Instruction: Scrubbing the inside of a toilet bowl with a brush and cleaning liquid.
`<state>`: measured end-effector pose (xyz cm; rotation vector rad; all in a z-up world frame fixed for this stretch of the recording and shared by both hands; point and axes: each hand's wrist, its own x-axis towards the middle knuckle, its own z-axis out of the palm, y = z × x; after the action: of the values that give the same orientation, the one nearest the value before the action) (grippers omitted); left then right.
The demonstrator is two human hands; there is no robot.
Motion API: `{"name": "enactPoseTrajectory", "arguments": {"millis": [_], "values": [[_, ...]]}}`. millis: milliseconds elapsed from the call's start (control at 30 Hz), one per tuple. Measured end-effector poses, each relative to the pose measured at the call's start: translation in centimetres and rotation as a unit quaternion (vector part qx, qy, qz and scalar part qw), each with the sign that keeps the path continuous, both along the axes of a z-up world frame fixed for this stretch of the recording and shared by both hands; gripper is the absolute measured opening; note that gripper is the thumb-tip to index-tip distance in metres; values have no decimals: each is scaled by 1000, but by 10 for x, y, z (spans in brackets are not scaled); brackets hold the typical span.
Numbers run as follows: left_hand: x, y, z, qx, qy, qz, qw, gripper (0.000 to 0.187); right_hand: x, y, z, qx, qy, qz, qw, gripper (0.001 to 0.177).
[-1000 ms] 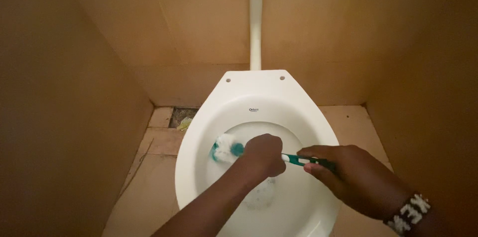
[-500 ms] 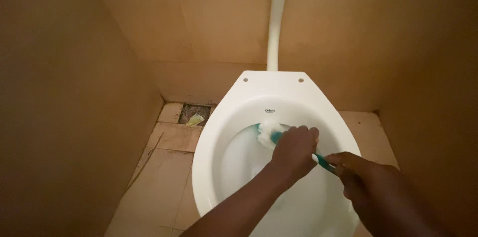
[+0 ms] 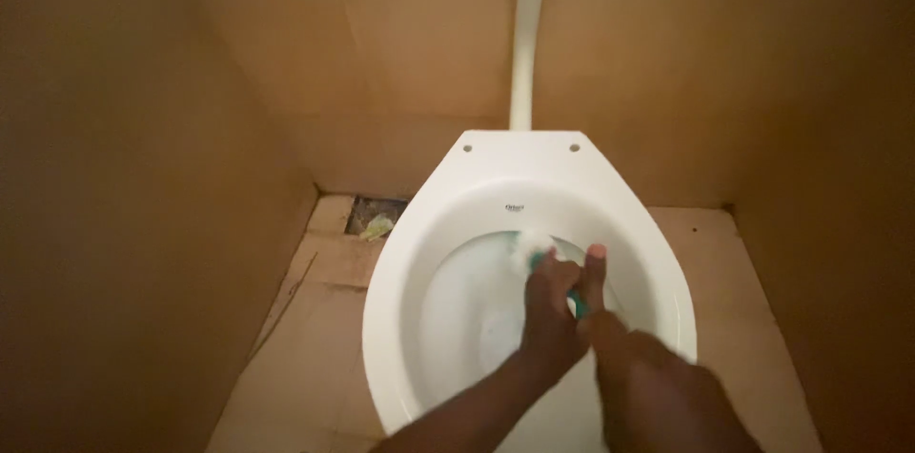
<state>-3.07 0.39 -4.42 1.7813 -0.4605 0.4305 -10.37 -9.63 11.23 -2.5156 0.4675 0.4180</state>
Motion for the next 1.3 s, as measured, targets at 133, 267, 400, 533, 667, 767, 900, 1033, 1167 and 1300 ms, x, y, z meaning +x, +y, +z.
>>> {"name": "enactPoseTrajectory", "arguments": {"millis": [133, 267, 400, 533, 667, 767, 900, 1033, 1167, 1300], "values": [[-2, -32, -12, -64, -51, -7, 997, 60, -13, 3, 17, -96, 14, 64, 993, 32], [16, -27, -44, -69, -87, 4, 994, 53, -12, 16, 15, -109, -27, 109, 988, 32], [23, -15, -26, -40, -168, 32, 984, 49, -16, 3, -28, -44, -208, 161, 964, 28], [28, -15, 5, -60, 29, -14, 998, 55, -9, -3, 7, -5, -188, 117, 975, 24], [12, -46, 15, -84, 15, -33, 996, 61, -5, -7, 15, -9, -31, 20, 999, 28], [8, -24, 24, -28, 28, -84, 996, 60, -13, -10, -28, 11, -102, 66, 992, 31], [45, 15, 3, 54, 35, -149, 987, 54, -15, -20, -55, 31, -180, 105, 978, 34], [43, 32, 36, 236, 96, -99, 962, 61, -4, -34, -40, 171, -187, 107, 961, 31], [49, 27, 29, 292, 119, -92, 945, 61, -2, -38, -34, 235, -147, 71, 958, 32], [48, 23, -11, 252, -9, -153, 955, 55, -4, -42, -57, 21, -133, 169, 976, 38]]}}
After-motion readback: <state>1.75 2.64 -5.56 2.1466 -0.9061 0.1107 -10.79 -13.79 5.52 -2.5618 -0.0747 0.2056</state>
